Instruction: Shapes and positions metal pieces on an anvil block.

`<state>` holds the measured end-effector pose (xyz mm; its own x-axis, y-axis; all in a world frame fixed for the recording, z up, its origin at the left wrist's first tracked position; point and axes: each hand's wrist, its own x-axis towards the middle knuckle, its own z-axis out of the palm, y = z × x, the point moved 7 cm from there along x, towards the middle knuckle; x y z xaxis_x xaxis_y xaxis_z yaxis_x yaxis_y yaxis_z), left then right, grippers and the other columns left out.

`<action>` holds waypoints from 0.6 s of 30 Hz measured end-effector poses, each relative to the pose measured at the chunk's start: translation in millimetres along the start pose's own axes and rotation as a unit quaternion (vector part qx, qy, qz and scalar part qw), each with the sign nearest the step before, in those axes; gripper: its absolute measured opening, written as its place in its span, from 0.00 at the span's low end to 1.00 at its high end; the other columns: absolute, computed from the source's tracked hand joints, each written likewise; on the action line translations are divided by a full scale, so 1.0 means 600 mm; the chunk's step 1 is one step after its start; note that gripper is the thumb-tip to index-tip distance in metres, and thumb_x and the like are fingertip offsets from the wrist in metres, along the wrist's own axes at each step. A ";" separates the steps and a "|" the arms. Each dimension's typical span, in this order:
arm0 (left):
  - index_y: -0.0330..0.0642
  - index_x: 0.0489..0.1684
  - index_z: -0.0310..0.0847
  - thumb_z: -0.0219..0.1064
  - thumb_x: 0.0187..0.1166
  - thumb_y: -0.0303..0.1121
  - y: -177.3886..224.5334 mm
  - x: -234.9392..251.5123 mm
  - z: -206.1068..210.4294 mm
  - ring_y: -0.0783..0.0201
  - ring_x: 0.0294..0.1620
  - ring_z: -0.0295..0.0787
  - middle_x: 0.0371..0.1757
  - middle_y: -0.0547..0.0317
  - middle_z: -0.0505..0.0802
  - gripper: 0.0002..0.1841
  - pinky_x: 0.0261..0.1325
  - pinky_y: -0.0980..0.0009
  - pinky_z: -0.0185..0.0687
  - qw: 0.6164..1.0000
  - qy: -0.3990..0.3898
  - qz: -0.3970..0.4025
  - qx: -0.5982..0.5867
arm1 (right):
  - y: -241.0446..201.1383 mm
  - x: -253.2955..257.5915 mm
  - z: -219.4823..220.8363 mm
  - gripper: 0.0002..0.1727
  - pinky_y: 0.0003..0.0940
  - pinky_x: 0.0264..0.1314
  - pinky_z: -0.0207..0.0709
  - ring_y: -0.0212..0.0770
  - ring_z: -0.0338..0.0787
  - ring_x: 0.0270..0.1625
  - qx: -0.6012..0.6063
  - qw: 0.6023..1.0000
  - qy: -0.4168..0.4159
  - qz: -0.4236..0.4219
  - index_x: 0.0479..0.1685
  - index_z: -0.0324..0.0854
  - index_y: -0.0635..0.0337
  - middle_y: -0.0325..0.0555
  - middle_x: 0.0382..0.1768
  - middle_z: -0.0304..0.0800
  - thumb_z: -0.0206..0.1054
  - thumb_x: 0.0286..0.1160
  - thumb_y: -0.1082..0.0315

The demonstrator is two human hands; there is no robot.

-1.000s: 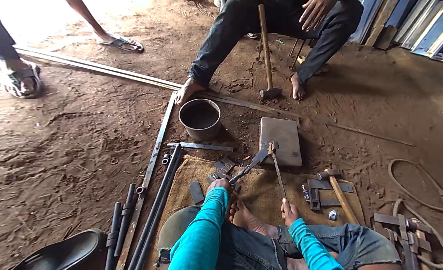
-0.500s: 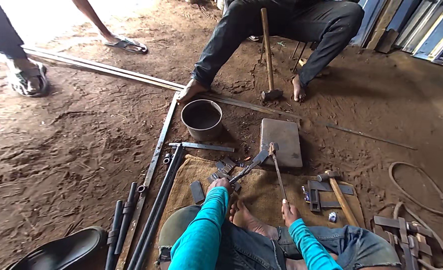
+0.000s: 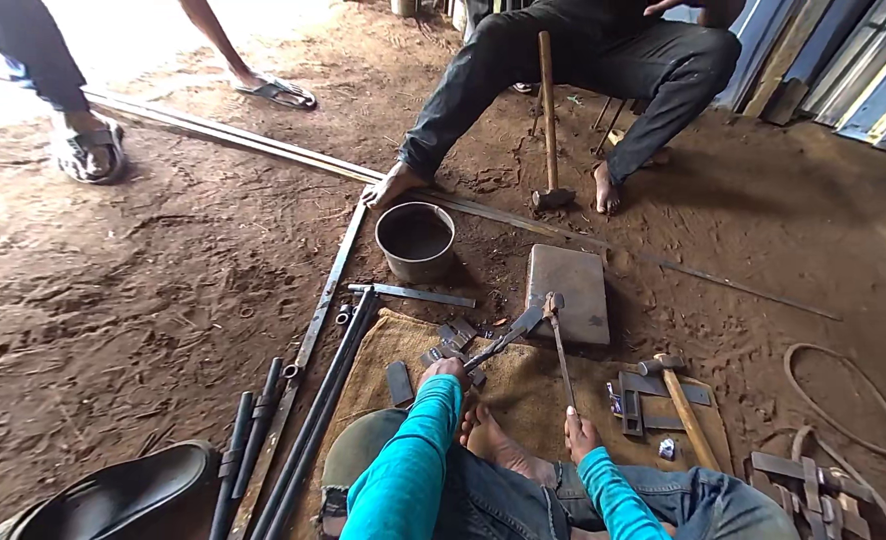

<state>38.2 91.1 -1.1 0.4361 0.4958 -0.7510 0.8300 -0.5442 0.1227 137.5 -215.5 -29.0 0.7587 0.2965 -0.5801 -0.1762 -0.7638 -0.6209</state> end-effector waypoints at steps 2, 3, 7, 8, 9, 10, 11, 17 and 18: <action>0.39 0.63 0.87 0.67 0.80 0.55 -0.001 0.000 0.000 0.44 0.76 0.84 0.71 0.42 0.89 0.28 0.75 0.38 0.78 1.000 0.001 0.000 0.002 | -0.001 -0.002 0.001 0.31 0.39 0.30 0.71 0.39 0.72 0.21 0.002 1.000 -0.002 0.002 0.32 0.77 0.64 0.41 0.18 0.68 0.39 0.97 0.52; 0.39 0.63 0.87 0.67 0.80 0.55 0.000 0.000 -0.001 0.44 0.76 0.84 0.71 0.42 0.89 0.28 0.75 0.39 0.78 1.000 0.002 0.001 0.001 | -0.002 -0.003 0.001 0.31 0.39 0.30 0.71 0.39 0.71 0.21 0.001 1.000 -0.003 0.003 0.32 0.76 0.64 0.41 0.18 0.68 0.38 0.97 0.52; 0.38 0.64 0.87 0.68 0.79 0.54 -0.001 0.001 0.000 0.43 0.77 0.83 0.72 0.41 0.88 0.28 0.76 0.39 0.77 1.000 -0.002 0.005 -0.007 | -0.003 -0.004 0.000 0.31 0.39 0.30 0.71 0.39 0.72 0.21 -0.002 1.000 -0.003 0.006 0.31 0.76 0.64 0.41 0.17 0.68 0.38 0.98 0.53; 0.38 0.65 0.86 0.68 0.79 0.54 -0.001 0.001 0.000 0.43 0.78 0.82 0.72 0.40 0.88 0.28 0.76 0.39 0.77 1.000 -0.004 0.006 -0.009 | -0.004 -0.004 -0.001 0.31 0.39 0.30 0.71 0.39 0.71 0.20 -0.001 1.000 -0.002 0.005 0.30 0.76 0.63 0.41 0.17 0.68 0.38 0.98 0.53; 0.38 0.66 0.86 0.68 0.79 0.54 0.000 0.001 -0.001 0.43 0.78 0.82 0.73 0.40 0.88 0.29 0.76 0.38 0.77 1.000 -0.005 0.006 -0.011 | -0.005 -0.005 -0.001 0.31 0.38 0.30 0.71 0.39 0.71 0.20 0.000 1.000 -0.002 0.005 0.30 0.76 0.63 0.41 0.17 0.67 0.38 0.98 0.53; 0.38 0.66 0.86 0.68 0.79 0.54 -0.001 0.001 -0.001 0.43 0.78 0.82 0.73 0.41 0.88 0.29 0.76 0.38 0.77 1.000 -0.003 0.006 -0.013 | -0.006 -0.006 -0.001 0.31 0.38 0.29 0.70 0.39 0.71 0.20 0.001 1.000 -0.001 0.004 0.29 0.75 0.63 0.41 0.16 0.67 0.38 0.98 0.53; 0.39 0.66 0.85 0.67 0.79 0.54 -0.001 0.001 -0.001 0.43 0.78 0.82 0.73 0.41 0.88 0.29 0.76 0.38 0.77 1.000 -0.002 0.006 -0.015 | -0.006 -0.007 -0.001 0.31 0.38 0.29 0.70 0.39 0.71 0.20 0.000 1.000 -0.002 0.005 0.29 0.75 0.63 0.41 0.16 0.67 0.38 0.98 0.53; 0.36 0.67 0.84 0.69 0.78 0.51 0.000 -0.011 -0.005 0.41 0.77 0.83 0.72 0.38 0.87 0.28 0.75 0.38 0.78 1.000 -0.003 0.006 -0.018 | -0.008 -0.006 0.001 0.32 0.41 0.31 0.72 0.41 0.73 0.21 -0.020 1.000 0.006 0.003 0.31 0.77 0.65 0.43 0.18 0.70 0.37 0.98 0.52; 0.36 0.67 0.84 0.69 0.78 0.51 0.000 -0.011 -0.004 0.41 0.77 0.83 0.72 0.38 0.87 0.28 0.74 0.38 0.78 1.000 -0.004 0.004 -0.016 | -0.007 -0.006 0.001 0.32 0.42 0.32 0.73 0.42 0.74 0.22 -0.027 1.000 0.007 0.006 0.31 0.78 0.66 0.44 0.18 0.71 0.38 0.98 0.52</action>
<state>36.5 89.6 5.4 0.4403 0.4858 -0.7551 0.8372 -0.5260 0.1497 134.8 -212.8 -24.5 0.7657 0.2800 -0.5791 -0.1512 -0.7967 -0.5852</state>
